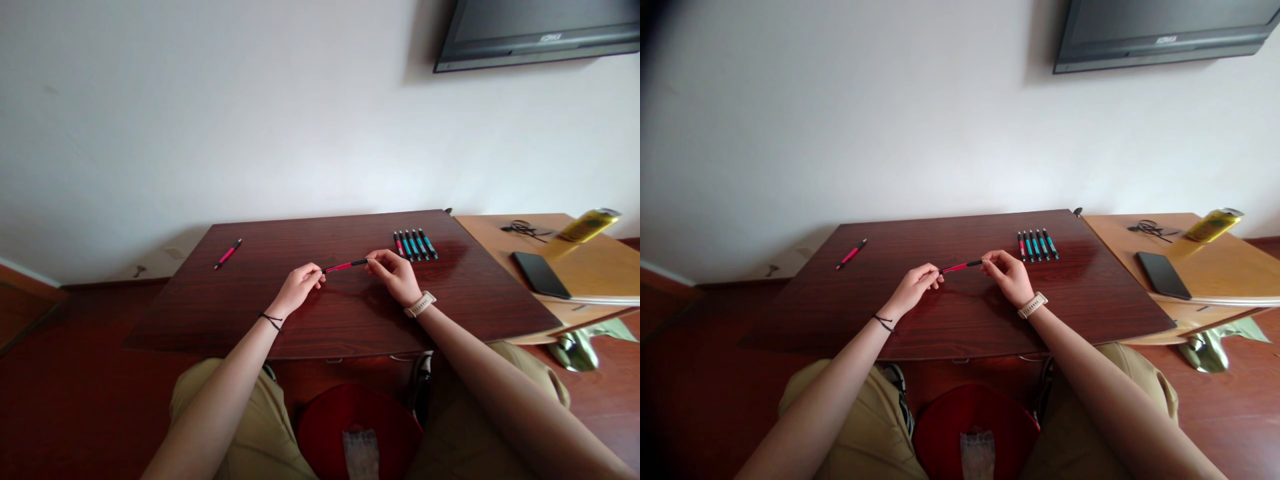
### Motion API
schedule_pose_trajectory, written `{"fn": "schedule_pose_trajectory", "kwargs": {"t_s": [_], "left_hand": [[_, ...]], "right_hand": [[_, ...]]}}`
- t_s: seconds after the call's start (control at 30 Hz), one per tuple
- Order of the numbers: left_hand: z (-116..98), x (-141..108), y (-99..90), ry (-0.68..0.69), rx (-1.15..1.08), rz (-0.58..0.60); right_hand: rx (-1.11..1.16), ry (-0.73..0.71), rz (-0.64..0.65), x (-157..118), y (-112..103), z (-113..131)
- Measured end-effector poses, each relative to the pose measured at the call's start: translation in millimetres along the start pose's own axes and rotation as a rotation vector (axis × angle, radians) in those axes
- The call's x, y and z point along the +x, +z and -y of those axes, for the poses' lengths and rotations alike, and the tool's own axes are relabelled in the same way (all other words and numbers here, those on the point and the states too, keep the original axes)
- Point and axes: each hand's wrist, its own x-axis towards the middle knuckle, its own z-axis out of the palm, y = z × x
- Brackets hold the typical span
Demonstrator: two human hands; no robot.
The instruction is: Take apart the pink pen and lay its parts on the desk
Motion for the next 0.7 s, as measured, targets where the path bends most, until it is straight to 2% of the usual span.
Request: {"fn": "schedule_pose_trajectory", "kwargs": {"t_s": [0.3, 0.43, 0.7], "left_hand": [[7.6, -1.0, 4.0, 0.065, 0.245, 0.036], [7.3, -0.9, 4.9, 0.096, 0.251, 0.044], [2.7, -2.0, 4.0, 0.099, 0.257, 0.044]], "right_hand": [[0.114, 0.07, 0.044, -1.0, 1.1, 6.6], [0.105, 0.066, 0.039, -1.2, 0.9, 7.8], [0.082, 0.023, -0.049, 0.8, -1.8, 4.0]]}}
